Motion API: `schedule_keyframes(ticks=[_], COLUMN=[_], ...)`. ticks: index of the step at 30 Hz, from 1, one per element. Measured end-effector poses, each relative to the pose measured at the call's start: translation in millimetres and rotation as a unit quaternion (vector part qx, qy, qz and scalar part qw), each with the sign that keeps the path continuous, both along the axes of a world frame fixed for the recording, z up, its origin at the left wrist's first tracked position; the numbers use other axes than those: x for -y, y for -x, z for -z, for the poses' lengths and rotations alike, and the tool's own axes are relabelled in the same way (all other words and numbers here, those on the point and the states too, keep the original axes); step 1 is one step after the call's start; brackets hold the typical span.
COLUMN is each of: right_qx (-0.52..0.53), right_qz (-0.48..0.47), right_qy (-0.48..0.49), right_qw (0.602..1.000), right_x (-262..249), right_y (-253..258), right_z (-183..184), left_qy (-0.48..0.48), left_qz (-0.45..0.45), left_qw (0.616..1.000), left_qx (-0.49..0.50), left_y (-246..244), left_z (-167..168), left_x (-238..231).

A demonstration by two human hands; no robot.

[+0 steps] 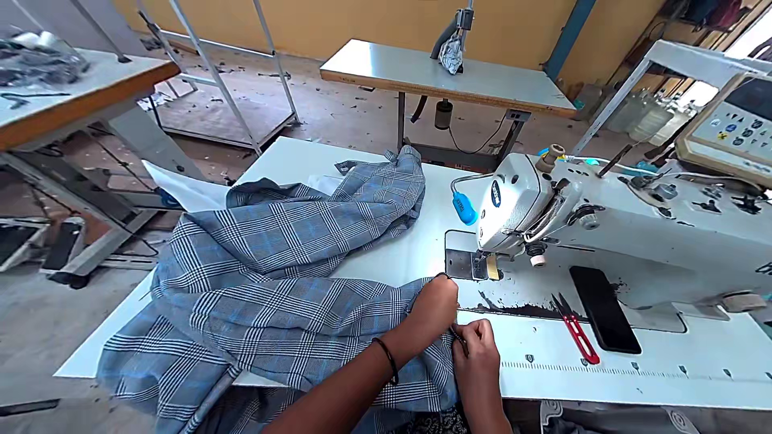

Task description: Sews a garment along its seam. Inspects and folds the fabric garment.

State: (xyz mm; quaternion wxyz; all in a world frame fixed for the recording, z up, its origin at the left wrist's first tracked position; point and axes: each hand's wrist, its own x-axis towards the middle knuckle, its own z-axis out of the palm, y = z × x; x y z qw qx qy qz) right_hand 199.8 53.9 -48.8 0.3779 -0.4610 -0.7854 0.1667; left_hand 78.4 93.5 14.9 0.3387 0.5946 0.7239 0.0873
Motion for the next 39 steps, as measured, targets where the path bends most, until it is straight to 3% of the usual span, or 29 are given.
schedule_keyframes(ticks=[8, 17, 20, 27, 34, 39], right_qx=[-0.004, 0.071, 0.065, 0.085, 0.127, 0.148], right_qz=[-0.015, -0.071, -0.081, -0.044, 0.021, 0.066], right_qy=[-0.048, -0.061, -0.064, -0.048, -0.013, 0.003], right_qw=[0.999, 0.993, 0.993, 0.994, 0.992, 0.987], right_x=[-0.1, 1.3, -7.3, -61.5, -89.3, -88.9], right_y=[-0.7, -6.2, -6.8, -5.6, 2.5, 10.5], right_z=[10.8, 8.2, 10.9, 10.0, 3.3, 2.8], left_qy=[-0.041, -0.07, -0.129, -0.332, -0.371, -0.392], left_qz=[-0.018, 0.001, -0.025, -0.056, 0.063, 0.127], left_qw=[0.999, 0.996, 0.991, 0.941, 0.925, 0.909], left_qx=[-0.014, -0.054, -0.038, -0.019, 0.045, 0.068], left_y=[3.8, 10.0, 15.2, 16.0, 30.5, 34.1], left_z=[9.8, 22.3, 33.7, 70.8, 80.3, 67.9], left_x=[14.4, 22.0, 18.8, -33.0, -94.9, -110.9])
